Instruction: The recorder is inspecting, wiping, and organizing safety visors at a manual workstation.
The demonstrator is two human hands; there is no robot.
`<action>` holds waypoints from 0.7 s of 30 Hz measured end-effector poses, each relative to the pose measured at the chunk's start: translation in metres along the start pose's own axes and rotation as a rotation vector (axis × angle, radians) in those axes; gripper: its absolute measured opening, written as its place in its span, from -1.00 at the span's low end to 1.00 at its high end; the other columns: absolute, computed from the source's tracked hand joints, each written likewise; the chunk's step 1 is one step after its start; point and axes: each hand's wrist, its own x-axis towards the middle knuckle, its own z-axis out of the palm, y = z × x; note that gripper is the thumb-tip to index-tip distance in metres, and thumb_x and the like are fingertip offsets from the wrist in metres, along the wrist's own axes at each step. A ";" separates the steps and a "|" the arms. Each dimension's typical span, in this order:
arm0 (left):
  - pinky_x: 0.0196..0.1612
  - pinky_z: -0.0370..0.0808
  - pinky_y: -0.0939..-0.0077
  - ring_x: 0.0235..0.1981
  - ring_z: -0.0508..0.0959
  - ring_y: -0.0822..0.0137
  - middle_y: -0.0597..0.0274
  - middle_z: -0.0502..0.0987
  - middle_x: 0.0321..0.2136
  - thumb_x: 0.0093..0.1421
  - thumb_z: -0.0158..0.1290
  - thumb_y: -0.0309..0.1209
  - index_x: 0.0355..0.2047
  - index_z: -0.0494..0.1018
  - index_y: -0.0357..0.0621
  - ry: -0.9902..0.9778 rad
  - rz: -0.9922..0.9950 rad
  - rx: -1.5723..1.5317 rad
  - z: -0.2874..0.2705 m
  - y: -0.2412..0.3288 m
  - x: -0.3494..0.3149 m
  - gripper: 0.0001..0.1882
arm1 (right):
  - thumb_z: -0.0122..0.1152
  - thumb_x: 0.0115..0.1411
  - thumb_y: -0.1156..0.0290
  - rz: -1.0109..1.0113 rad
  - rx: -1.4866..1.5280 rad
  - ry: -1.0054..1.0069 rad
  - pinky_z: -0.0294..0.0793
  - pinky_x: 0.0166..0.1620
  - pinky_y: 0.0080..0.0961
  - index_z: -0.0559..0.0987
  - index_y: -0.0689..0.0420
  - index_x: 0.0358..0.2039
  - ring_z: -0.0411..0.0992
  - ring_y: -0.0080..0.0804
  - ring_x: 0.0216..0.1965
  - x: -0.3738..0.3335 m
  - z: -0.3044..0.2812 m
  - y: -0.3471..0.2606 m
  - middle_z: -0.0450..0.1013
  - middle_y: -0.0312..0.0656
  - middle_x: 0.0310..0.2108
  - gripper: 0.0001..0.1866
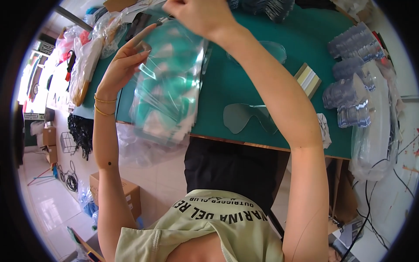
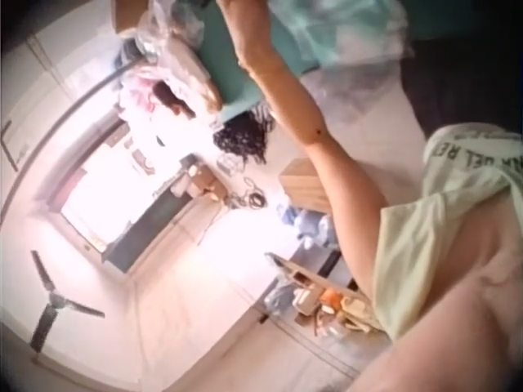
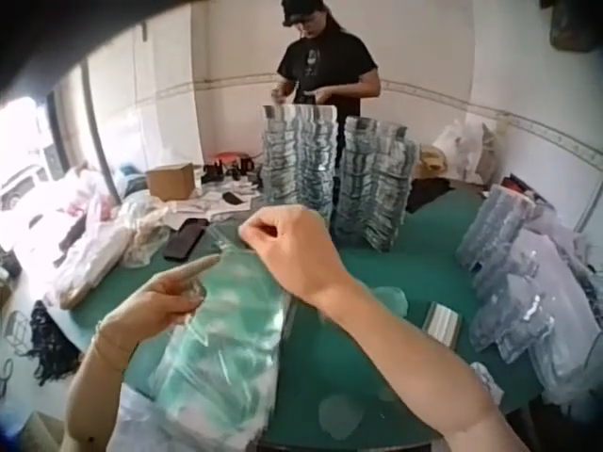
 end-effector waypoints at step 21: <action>-0.19 0.43 0.60 -0.31 0.49 0.42 0.24 0.50 -0.33 0.35 0.01 -0.47 0.00 0.43 -0.31 0.184 0.089 -0.821 0.152 0.009 -0.040 -0.75 | 0.37 -0.18 0.43 -0.510 -0.562 -0.043 0.28 -0.28 -0.57 0.71 -0.07 -0.33 0.37 -0.51 -0.43 -0.144 -0.071 -0.074 0.44 -0.48 -0.43 -0.71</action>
